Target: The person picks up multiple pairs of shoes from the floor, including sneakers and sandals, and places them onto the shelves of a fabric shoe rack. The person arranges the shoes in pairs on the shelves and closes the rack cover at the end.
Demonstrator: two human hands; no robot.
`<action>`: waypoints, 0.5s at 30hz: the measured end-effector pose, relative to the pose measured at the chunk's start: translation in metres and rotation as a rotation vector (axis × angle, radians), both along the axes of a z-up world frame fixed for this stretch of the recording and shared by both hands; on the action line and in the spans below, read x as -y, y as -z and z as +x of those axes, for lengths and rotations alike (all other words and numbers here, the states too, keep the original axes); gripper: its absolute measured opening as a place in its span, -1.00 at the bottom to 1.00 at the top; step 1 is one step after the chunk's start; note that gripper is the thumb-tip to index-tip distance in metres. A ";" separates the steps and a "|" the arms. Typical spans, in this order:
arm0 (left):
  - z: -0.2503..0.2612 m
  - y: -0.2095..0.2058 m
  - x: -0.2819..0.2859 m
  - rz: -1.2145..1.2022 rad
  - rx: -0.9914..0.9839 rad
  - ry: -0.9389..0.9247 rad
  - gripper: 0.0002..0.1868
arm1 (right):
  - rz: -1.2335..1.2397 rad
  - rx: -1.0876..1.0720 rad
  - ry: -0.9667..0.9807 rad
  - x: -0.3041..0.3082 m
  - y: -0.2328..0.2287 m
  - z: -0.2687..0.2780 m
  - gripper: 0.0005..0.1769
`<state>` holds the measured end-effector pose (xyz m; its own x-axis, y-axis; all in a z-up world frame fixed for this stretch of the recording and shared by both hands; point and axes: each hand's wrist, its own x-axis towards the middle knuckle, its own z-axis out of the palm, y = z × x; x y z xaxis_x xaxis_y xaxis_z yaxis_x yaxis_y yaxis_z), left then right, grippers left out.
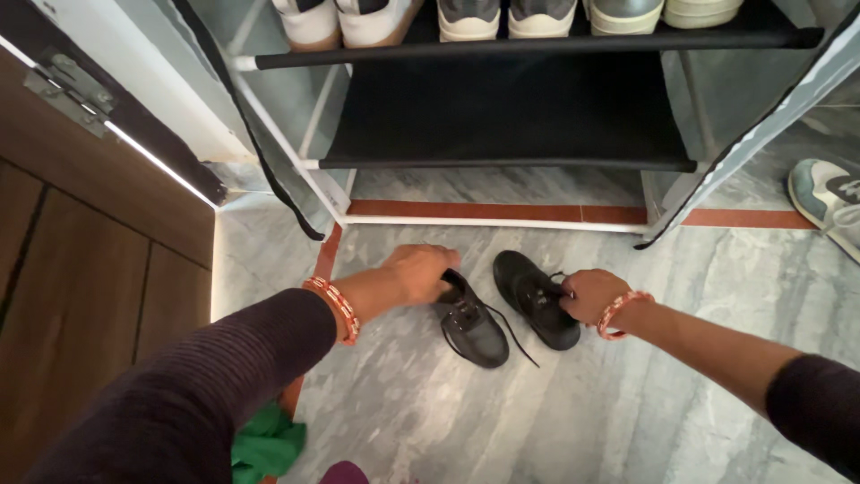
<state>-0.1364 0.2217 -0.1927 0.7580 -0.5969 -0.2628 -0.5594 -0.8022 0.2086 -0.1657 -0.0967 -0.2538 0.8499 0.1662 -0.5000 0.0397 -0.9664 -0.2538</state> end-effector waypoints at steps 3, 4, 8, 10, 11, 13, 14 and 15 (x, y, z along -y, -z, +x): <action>-0.006 0.005 0.015 -0.199 -0.164 -0.201 -0.25 | 0.270 0.107 0.180 -0.014 -0.003 -0.006 -0.65; -0.008 0.009 0.020 -0.295 -0.243 -0.293 -0.09 | 0.408 0.121 0.261 -0.021 -0.009 -0.012 -0.67; -0.012 0.009 0.039 -0.535 -0.363 -0.428 0.16 | 0.540 0.277 0.326 -0.052 -0.045 -0.031 -0.67; -0.016 -0.005 0.043 -0.654 -0.492 -0.593 0.04 | 0.504 0.383 0.237 -0.062 -0.058 -0.036 -0.64; -0.017 -0.012 0.043 -0.686 -0.512 -0.624 0.02 | 0.485 0.436 0.190 -0.066 -0.062 -0.037 -0.63; -0.019 -0.022 0.038 -0.749 -0.552 -0.689 -0.02 | 0.596 0.359 0.234 -0.070 -0.068 -0.037 -0.61; -0.018 -0.023 0.035 -0.714 -0.471 -0.671 -0.07 | 0.651 0.318 0.256 -0.071 -0.069 -0.035 -0.60; -0.015 -0.023 0.032 -0.678 -0.389 -0.655 -0.11 | 0.742 0.273 0.265 -0.073 -0.068 -0.033 -0.59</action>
<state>-0.1517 0.1896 -0.1702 0.9233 -0.2107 -0.3213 0.1503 -0.5714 0.8068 -0.1982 -0.0234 -0.1857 0.9827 0.1488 -0.1103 -0.0131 -0.5381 -0.8428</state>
